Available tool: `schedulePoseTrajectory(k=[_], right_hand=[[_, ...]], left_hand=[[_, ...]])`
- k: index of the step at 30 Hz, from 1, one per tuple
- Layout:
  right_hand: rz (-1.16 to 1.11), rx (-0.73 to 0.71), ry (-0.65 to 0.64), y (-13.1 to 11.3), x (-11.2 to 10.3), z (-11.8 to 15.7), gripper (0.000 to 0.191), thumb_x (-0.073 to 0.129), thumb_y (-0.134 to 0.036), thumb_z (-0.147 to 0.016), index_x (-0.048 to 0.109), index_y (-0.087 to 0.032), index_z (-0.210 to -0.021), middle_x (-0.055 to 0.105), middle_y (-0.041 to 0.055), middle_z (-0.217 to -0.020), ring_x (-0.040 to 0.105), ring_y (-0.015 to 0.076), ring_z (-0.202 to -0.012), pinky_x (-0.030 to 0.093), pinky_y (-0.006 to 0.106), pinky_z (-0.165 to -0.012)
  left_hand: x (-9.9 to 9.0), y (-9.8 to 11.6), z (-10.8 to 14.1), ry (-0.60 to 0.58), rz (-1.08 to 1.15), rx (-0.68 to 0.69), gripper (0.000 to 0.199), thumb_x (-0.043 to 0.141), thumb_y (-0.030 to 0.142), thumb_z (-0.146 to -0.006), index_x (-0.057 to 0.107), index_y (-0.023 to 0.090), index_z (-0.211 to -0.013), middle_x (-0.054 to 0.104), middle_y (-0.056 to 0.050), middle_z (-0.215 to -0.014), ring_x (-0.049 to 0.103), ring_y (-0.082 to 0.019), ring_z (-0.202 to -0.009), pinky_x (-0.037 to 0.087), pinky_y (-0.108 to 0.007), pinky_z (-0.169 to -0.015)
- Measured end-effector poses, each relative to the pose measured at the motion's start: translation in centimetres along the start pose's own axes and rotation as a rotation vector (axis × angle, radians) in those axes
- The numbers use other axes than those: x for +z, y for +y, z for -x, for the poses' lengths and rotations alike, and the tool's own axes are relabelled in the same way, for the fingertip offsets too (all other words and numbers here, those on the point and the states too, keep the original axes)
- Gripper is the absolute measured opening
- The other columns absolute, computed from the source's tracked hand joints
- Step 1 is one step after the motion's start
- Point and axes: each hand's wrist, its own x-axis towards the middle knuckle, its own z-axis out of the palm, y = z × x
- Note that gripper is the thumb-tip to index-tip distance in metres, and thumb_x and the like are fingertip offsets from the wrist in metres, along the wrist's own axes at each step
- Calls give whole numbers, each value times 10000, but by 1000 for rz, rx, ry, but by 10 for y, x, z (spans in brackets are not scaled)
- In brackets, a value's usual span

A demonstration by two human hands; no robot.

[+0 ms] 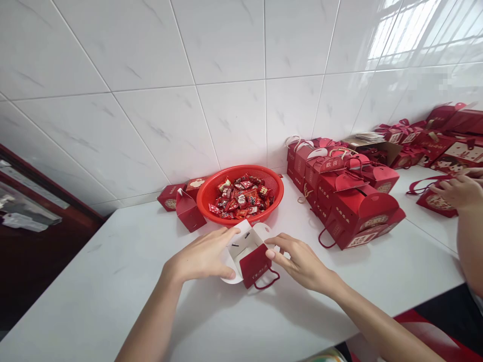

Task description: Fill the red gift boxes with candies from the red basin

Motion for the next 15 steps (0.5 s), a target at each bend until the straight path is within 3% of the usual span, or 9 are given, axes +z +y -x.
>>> schedulePoseTrajectory(k=[3,6,9,12,15], right_hand=[[-29,81,120,1,7,-8,572,368,-687,-962,675,-209,-898,700,65,-893,629,193,-758,461,321,-716],[-91,136,152,5,8,-10,507,515,-676,-902,636,-198,-786,682,47,-776,606,188,-702,459,315,-678],[-274,98,50,11,-1,-6,461,635,-619,-850,667,-184,-998,712,67,-935,641,189,-764,498,313,-716],[-406,52,-114,20,-13,0,639,747,-528,-782,565,-189,-1293,688,68,-1046,647,178,-810,520,310,-769],[-431,62,-227,31,-16,4,790,814,-426,-721,460,-227,-1398,637,62,-1138,625,156,-821,528,295,-766]], left_hand=[[3,4,0,-103,58,22,935,768,399,-628,383,324,-1477,519,-64,-1468,547,-322,-1247,474,-356,-953],[6,8,1,-157,64,-1,929,779,430,-616,390,316,-1452,517,-57,-1472,541,-314,-1244,463,-368,-982],[8,8,1,-165,70,-20,872,784,444,-606,431,296,-1389,606,-56,-1328,581,-303,-1172,494,-346,-900],[8,1,-2,-185,110,-16,870,805,439,-594,424,290,-1362,621,-59,-1281,620,-292,-1089,503,-329,-832],[8,-9,-8,-221,147,-28,941,827,481,-575,373,288,-1376,629,-68,-1244,623,-304,-1088,504,-337,-819]])
